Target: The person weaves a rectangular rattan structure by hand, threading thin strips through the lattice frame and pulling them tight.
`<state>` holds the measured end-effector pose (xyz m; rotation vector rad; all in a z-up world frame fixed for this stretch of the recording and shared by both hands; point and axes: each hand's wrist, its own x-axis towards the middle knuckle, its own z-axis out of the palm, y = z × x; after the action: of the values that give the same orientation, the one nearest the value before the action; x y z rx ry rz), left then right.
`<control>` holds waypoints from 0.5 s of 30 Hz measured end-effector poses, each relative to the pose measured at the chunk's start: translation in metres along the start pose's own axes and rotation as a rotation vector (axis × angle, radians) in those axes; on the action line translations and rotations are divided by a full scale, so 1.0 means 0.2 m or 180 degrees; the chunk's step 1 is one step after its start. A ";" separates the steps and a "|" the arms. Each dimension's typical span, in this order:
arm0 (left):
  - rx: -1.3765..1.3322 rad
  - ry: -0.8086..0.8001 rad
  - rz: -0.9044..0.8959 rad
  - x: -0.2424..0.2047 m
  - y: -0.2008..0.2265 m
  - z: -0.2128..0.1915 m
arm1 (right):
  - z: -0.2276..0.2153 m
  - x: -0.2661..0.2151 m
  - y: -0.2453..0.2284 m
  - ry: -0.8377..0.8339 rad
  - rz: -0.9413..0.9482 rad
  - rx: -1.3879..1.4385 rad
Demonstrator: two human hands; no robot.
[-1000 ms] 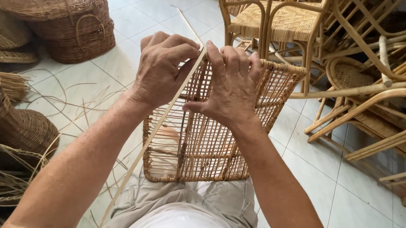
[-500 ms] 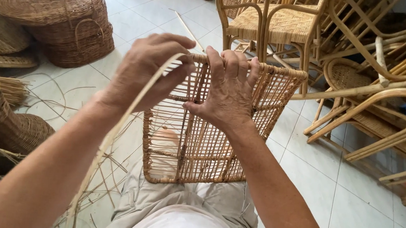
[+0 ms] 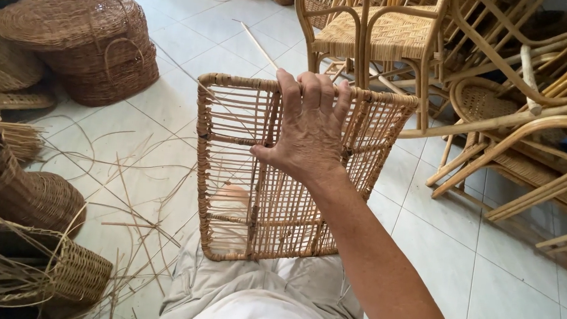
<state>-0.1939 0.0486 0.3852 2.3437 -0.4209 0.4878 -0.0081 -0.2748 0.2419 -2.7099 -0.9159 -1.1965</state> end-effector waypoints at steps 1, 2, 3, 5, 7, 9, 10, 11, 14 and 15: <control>0.0013 -0.0114 -0.0174 -0.01 -0.01 0.02 | -0.02 0.00 0.00 0.0005 0.0003 -0.0003; 0.0026 -0.0228 -0.0349 -0.01 -0.02 0.04 | -0.03 0.01 -0.01 -0.0073 0.0010 0.0317; 0.0037 -0.0344 -0.0525 -0.02 -0.04 0.06 | -0.05 0.01 -0.01 -0.0154 0.0019 0.0635; 0.0055 -0.0575 -0.0864 -0.01 -0.04 0.18 | -0.04 0.01 -0.01 -0.0150 0.0017 0.0628; 0.0080 -0.0795 -0.1191 0.02 -0.06 0.33 | -0.04 0.02 -0.01 -0.0133 0.0013 0.0613; 0.0111 -0.1021 -0.1515 0.07 -0.01 0.52 | -0.04 0.02 -0.02 -0.0314 0.0071 0.0578; 0.0112 -0.1028 -0.1494 0.09 -0.01 0.62 | -0.01 0.04 0.01 -0.0307 0.0085 0.0563; 0.0417 -0.1095 -0.1040 0.06 0.00 0.74 | 0.02 0.04 0.01 -0.0202 0.0018 0.0476; 0.0818 -0.0547 -0.0458 0.09 -0.04 0.92 | 0.00 0.02 -0.03 -0.0121 -0.0057 0.0448; 0.0923 0.0019 -0.0249 0.14 -0.05 0.96 | -0.04 0.01 -0.02 -0.0126 0.0007 0.0459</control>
<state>-0.1222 -0.0803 0.2603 2.6249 -0.2682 0.5487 -0.0147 -0.2717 0.2488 -2.6288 -0.9637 -1.0365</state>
